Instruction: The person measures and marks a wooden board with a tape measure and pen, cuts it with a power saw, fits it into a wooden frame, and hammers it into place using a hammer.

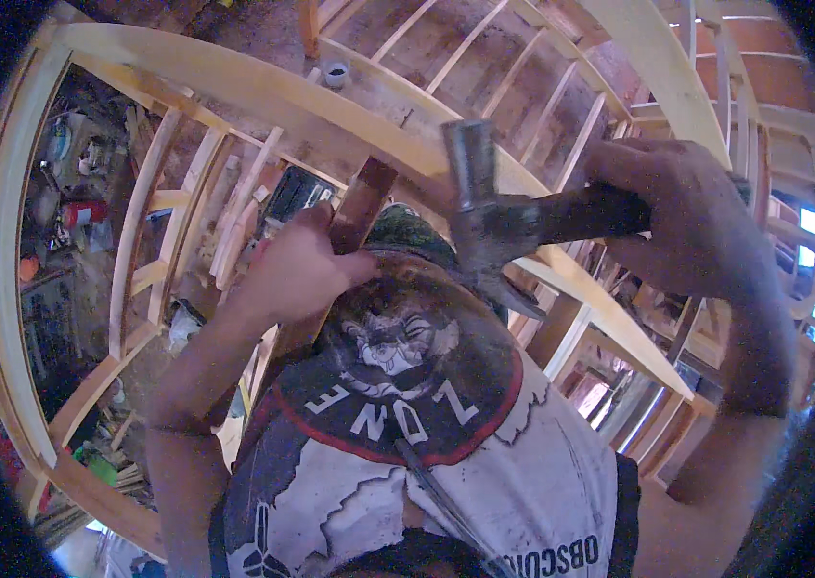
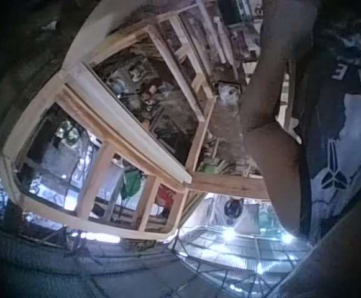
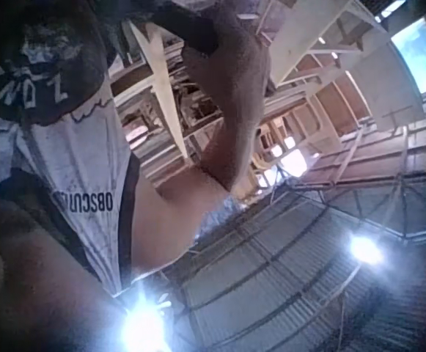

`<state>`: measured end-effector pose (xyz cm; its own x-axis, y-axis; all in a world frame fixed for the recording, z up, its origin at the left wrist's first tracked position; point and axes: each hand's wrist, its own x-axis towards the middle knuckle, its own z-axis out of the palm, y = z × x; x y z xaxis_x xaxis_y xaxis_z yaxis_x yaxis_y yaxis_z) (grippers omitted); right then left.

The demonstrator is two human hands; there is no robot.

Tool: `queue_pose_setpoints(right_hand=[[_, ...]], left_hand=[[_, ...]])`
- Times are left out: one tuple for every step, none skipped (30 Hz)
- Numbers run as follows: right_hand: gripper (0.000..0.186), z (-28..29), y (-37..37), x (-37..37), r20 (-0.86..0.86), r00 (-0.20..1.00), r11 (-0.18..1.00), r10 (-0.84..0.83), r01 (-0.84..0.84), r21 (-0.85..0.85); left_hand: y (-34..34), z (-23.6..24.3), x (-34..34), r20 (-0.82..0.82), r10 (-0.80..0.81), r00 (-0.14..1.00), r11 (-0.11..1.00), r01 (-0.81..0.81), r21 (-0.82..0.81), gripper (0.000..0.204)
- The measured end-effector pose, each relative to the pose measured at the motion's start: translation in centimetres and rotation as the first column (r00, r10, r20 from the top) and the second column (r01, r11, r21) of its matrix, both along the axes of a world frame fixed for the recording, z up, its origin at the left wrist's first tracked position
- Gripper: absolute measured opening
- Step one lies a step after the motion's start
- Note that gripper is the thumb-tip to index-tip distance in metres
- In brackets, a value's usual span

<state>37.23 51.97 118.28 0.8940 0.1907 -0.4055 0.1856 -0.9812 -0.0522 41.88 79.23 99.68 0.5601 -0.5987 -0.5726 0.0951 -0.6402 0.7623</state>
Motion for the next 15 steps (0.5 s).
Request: queue_pose_setpoints(right_hand=[[0.031,0.5,0.2,0.1,-0.093,0.993,0.992,0.079,-0.087,-0.089],[0.031,0.9,1.1,0.4,-0.091,0.993,0.994,0.071,-0.078,-0.082],[0.034,1.1,2.6,0.6,-0.162,0.979,0.971,0.125,-0.155,-0.183],[0.037,1.0,3.5,0.7,-0.239,0.956,0.932,0.173,-0.237,-0.273],[0.037,0.4,3.6,0.3,-0.236,0.959,0.940,0.155,-0.217,-0.265],[0.040,-0.1,3.8,-0.2,-0.207,0.940,0.915,0.273,-0.319,-0.245],[0.044,-0.7,4.1,-0.5,-0.173,0.905,0.878,0.389,-0.421,-0.228],[0.045,-1.0,4.3,-1.0,-0.201,0.894,0.863,0.400,-0.441,-0.246],[0.045,-1.2,4.8,-1.4,-0.204,0.902,0.872,0.380,-0.423,-0.246],[0.046,-1.3,5.3,-1.8,-0.282,0.886,0.857,0.368,-0.440,-0.267],[0.048,-1.4,5.7,-1.8,-0.354,0.861,0.836,0.366,-0.471,-0.282],[0.048,-1.8,6.0,-1.9,-0.355,0.862,0.839,0.361,-0.467,-0.280],[0.049,-2.4,6.2,-2.2,-0.374,0.863,0.836,0.340,-0.460,-0.301],[0.050,-3.1,6.6,-2.2,-0.390,0.863,0.830,0.323,-0.456,-0.321],[0.050,-3.7,7.0,-2.2,-0.391,0.863,0.834,0.319,-0.452,-0.318]], left_hand=[[-0.3,0.2,0.2,0.000,-0.010,1.000,1.000,0.010,0.002,0.061],[-0.6,0.5,0.5,0.000,-0.029,1.000,0.999,0.029,0.012,0.059],[-0.8,0.6,0.8,0.002,-0.054,0.999,0.998,0.054,0.023,0.058],[-0.9,0.4,0.8,0.004,-0.065,0.998,0.997,0.065,0.035,0.058],[-1.0,0.0,0.5,0.033,-0.047,0.998,0.999,0.046,0.015,0.057],[-1.1,-0.4,0.3,0.060,-0.025,0.998,1.000,0.025,-0.004,0.057],[-1.1,-0.6,0.1,0.059,-0.040,0.997,0.999,0.040,0.007,0.057],[-1.5,-0.6,0.1,0.074,-0.031,0.997,0.999,0.030,0.013,0.056],[-1.9,-0.6,0.1,0.088,-0.020,0.996,1.000,0.018,0.018,0.055],[-2.1,-0.5,0.1,0.084,-0.040,0.996,0.999,0.038,0.016,0.055],[-2.3,-0.1,0.3,0.066,-0.047,0.997,0.999,0.045,0.025,0.054],[-2.4,0.0,0.4,0.047,-0.054,0.997,0.998,0.053,0.032,0.054],[-2.5,-0.3,0.3,0.044,-0.062,0.997,0.998,0.061,0.032,0.054],[-2.4,-0.9,0.3,0.087,-0.059,0.994,0.998,0.057,0.023,0.053],[-2.5,-1.3,0.3,0.128,-0.058,0.990,0.998,0.057,0.013,0.053]])
